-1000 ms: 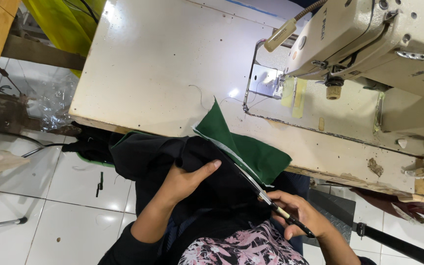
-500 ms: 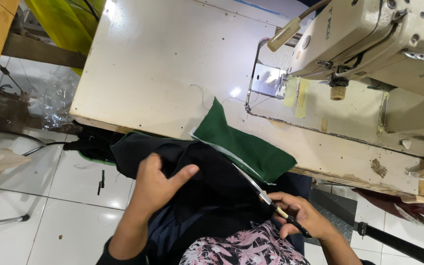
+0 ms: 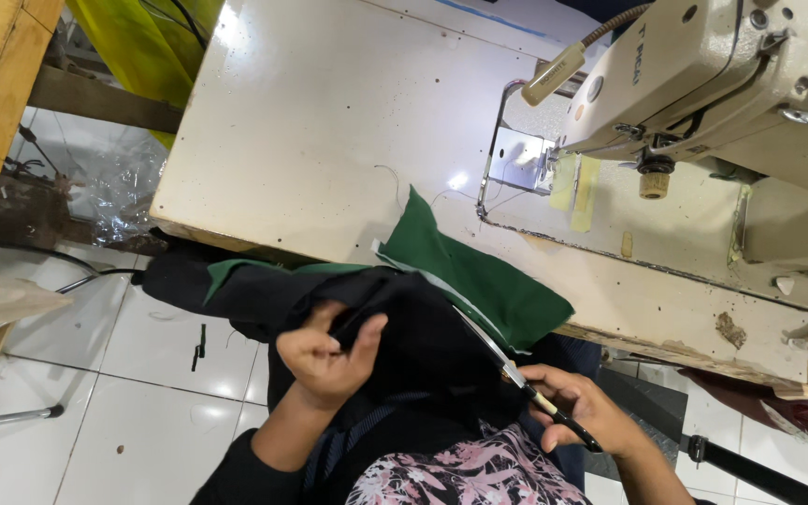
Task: The person uses scissors to trim excess fabric from a black and green garment. They repeatedly cut along the seam edges and remove small pieces of fabric, working at a sewing machine table.
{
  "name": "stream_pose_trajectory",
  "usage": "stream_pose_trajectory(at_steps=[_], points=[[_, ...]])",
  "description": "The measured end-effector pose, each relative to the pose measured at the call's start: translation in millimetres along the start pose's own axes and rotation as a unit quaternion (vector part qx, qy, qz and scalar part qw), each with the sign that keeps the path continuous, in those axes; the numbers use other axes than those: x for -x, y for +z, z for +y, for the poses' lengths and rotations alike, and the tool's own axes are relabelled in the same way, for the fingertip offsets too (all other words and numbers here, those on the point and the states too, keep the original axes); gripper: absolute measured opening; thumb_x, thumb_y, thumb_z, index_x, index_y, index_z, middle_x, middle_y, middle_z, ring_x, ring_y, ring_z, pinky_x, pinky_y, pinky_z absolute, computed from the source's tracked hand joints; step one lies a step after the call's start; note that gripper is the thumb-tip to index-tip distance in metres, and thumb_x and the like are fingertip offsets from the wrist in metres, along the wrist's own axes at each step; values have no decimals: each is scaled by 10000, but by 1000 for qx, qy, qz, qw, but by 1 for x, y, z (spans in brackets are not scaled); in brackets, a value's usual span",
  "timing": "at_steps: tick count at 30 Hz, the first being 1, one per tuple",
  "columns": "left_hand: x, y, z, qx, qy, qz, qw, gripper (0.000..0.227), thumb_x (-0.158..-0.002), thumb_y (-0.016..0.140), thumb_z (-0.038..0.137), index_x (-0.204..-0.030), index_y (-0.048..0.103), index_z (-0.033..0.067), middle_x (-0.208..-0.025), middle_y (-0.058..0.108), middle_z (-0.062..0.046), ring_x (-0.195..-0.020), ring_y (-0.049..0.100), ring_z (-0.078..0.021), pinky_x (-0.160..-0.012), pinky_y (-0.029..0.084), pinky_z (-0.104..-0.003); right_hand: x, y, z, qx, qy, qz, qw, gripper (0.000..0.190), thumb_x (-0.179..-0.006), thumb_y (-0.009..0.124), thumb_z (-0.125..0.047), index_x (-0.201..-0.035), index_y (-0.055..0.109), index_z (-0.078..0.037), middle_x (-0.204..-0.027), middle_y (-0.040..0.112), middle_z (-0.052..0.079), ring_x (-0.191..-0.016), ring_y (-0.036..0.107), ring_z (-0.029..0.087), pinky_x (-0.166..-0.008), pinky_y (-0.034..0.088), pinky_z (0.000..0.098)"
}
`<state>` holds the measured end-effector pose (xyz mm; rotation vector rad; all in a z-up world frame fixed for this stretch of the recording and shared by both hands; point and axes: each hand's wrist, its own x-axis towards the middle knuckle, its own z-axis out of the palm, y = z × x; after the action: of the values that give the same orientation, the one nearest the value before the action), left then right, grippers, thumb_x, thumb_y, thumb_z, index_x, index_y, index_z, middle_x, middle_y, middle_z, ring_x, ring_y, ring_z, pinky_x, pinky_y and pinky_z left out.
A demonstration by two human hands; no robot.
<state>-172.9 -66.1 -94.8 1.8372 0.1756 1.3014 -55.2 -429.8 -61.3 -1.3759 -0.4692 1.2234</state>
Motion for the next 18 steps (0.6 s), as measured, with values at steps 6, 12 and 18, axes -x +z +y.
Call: stream_pose_trajectory(at_steps=[6, 12, 18], points=[[-93, -2, 48, 29, -163, -262, 951, 600, -1047, 650, 81, -1588, 393, 72, -1580, 586, -152, -1473, 601, -308, -1238, 494, -370, 1, -4, -10, 53, 5, 16, 998, 960, -725, 1017, -374, -1510, 592, -23, -711, 522, 8, -662, 496, 109, -619, 405, 274], [-159, -15, 48, 26, -428, -435, 791, 273, -870, 798, 382, -1089, 753, 226, -1140, 797, 85, -1094, 716, -78, -995, 497, -245, 8, -2, -12, 106, 11, 21, 994, 958, -712, 985, -472, -1491, 634, -37, -671, 536, -1, -621, 462, 99, -590, 361, 278], [-143, -11, 42, 153, -370, -482, 779, 489, -935, 546, -39, -1319, 741, 192, -1410, 737, -8, -1406, 637, -178, -1247, 403, -324, 14, -5, -7, 117, 29, 23, 992, 945, -698, 1021, -390, -1497, 637, -63, -676, 554, 5, -626, 477, 112, -595, 385, 283]])
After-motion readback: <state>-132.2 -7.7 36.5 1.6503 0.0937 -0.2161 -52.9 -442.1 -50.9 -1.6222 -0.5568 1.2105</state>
